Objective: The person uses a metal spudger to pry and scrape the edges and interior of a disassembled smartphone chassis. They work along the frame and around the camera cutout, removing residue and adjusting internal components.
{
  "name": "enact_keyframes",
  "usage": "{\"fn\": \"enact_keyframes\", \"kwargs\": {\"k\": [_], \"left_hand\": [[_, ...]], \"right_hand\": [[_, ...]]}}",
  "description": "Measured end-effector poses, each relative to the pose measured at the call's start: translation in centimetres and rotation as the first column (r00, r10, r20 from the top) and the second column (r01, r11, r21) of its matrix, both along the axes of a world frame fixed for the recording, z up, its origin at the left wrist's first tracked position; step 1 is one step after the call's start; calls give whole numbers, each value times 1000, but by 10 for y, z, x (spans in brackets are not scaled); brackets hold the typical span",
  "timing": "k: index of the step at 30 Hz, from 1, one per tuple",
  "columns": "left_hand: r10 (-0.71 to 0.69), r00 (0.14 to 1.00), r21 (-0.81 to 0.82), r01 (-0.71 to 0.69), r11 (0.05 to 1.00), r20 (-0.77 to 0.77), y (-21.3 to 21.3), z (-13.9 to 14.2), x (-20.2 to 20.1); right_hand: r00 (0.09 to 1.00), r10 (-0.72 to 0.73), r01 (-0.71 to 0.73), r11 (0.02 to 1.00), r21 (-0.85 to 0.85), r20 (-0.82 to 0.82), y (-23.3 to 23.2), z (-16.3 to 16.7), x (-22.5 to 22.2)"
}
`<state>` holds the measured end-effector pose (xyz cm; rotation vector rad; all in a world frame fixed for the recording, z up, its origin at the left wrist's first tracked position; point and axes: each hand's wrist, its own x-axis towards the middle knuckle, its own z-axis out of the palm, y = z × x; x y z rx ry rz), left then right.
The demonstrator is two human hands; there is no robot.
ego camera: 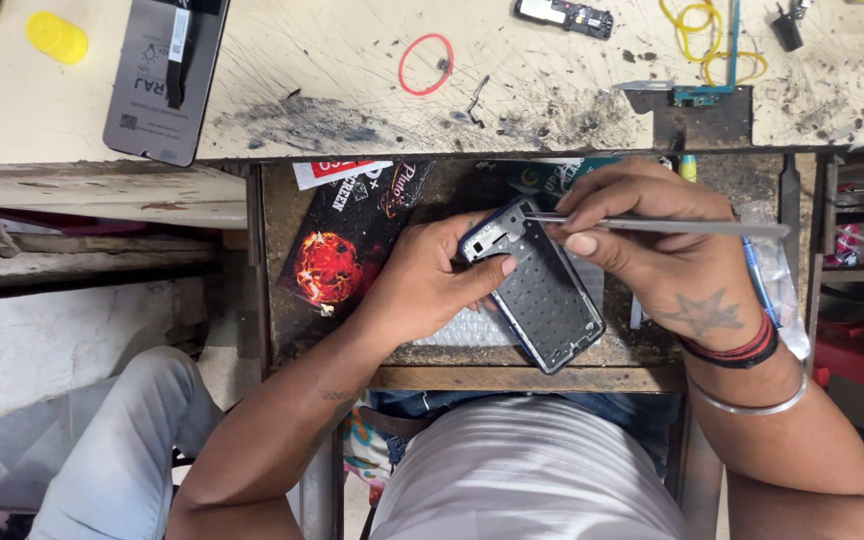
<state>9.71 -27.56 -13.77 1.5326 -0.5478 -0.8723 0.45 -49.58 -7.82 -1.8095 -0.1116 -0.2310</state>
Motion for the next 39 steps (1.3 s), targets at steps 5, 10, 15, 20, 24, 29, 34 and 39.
{"fn": "enact_keyframes", "kwargs": {"k": [5,10,15,20,24,29,34,39], "left_hand": [[-5,1000,-12,5,1000,13,4,3,4],[11,1000,-58,-10,998,16,7,3,2],[-1,995,-35,5,999,101,7,2,0],[-13,999,-77,16,997,34,5,1,-2],[-13,1000,-89,15,996,18,6,1,-2],[-15,999,-78,19,997,50,7,3,-2],[-18,999,-85,22,996,49,7,4,-1],[-20,995,-48,25,999,93,7,4,0]], "right_hand": [[992,-107,115,983,-141,66,18,-10,-4],[964,-255,265,942,-205,71,37,-25,-13],[950,-262,295,930,-218,169,44,-40,-12],[942,-230,295,916,-273,244,45,-45,-11],[940,-221,292,915,-279,261,46,-46,-10],[948,-188,267,910,-317,257,47,-43,-8],[948,-162,249,914,-320,274,47,-41,-7],[940,-166,262,911,-317,300,47,-42,-6]]}}
